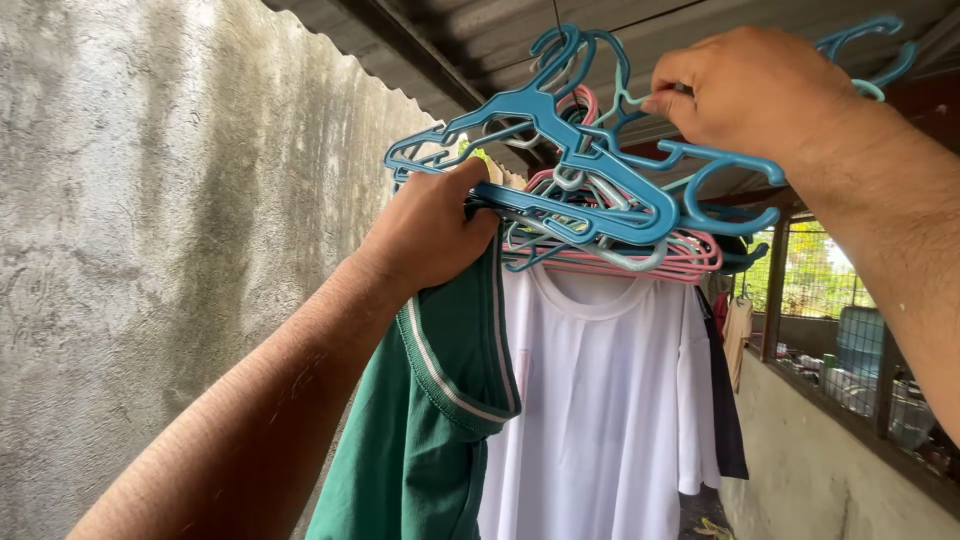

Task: Hanging several shirts and garments onto clothes hangers in an outdoor utility area.

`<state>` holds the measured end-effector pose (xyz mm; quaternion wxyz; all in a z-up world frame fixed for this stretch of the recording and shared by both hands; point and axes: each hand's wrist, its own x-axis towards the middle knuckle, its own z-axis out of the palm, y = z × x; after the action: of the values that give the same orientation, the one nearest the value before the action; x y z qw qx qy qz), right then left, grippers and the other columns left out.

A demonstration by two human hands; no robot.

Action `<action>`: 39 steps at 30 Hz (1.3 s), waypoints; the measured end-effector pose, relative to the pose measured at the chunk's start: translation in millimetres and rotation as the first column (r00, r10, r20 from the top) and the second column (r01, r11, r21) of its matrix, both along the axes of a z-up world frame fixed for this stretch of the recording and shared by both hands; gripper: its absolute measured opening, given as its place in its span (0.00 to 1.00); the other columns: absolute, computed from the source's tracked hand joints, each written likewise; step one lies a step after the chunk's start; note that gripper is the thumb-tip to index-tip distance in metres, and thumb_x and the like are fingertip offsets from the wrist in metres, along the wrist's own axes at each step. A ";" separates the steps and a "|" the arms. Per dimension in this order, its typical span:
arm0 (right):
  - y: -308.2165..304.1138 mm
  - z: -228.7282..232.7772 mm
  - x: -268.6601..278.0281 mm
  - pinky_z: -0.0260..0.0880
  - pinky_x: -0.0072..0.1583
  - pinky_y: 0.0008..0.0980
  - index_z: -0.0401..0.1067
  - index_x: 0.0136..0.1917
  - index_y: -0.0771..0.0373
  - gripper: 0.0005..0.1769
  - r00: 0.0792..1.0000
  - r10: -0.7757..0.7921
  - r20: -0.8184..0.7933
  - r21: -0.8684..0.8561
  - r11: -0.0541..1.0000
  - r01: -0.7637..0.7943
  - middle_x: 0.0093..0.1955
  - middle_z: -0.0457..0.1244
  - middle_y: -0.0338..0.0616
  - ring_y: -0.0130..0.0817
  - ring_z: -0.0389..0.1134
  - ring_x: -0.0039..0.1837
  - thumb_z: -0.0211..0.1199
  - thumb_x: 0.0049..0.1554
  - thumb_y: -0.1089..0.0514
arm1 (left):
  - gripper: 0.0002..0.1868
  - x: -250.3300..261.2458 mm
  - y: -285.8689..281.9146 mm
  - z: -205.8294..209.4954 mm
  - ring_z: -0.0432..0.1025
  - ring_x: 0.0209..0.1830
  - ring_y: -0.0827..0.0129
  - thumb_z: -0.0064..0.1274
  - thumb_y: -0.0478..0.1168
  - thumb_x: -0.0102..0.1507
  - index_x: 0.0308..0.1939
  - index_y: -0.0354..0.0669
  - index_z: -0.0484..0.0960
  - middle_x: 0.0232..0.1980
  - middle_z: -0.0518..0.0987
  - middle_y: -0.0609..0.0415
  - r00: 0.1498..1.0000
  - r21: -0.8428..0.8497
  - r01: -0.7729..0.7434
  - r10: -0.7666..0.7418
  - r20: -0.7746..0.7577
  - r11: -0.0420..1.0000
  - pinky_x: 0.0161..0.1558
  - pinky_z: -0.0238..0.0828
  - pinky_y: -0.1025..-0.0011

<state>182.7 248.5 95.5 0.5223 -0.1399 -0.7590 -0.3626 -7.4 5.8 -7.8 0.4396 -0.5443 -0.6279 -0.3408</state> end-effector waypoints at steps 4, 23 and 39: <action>-15.4 -7.6 8.4 0.72 0.50 0.53 0.80 0.56 0.45 0.16 0.999 -0.045 0.000 0.009 0.999 0.045 0.47 0.71 0.43 0.50 0.72 0.49 0.59 0.63 0.39 | 0.14 -0.9 1.8 -0.3 0.78 0.35 0.43 0.53 0.41 0.60 0.46 0.38 0.76 0.29 0.81 0.39 0.999 -0.027 0.040 -0.039 0.010 0.999 0.39 0.72 0.50; -58.3 -110.8 -22.3 0.72 0.51 0.47 0.78 0.54 0.54 0.14 0.933 0.360 -0.021 -0.365 0.866 -0.343 0.49 0.71 0.49 0.50 0.72 0.50 0.64 0.58 0.48 | 0.20 4.9 4.9 1.2 0.77 0.42 0.39 0.52 0.42 0.60 0.55 0.42 0.74 0.36 0.82 0.36 0.997 0.001 0.071 -0.071 0.035 0.997 0.46 0.72 0.50; -33.2 -205.5 3.4 0.71 0.51 0.48 0.78 0.51 0.62 0.12 0.943 0.330 -0.037 -0.396 0.862 -0.317 0.48 0.70 0.52 0.55 0.71 0.50 0.63 0.58 0.54 | 0.38 -14.7 8.7 -37.2 0.76 0.42 0.35 0.51 0.42 0.62 0.74 0.35 0.57 0.38 0.81 0.34 0.995 0.055 0.044 -0.049 0.085 0.998 0.48 0.70 0.46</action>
<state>186.1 215.3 -110.0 0.5243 -0.1076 -0.8374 -0.1108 -22.0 14.5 -44.9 0.4182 -0.5318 -0.6243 -0.3905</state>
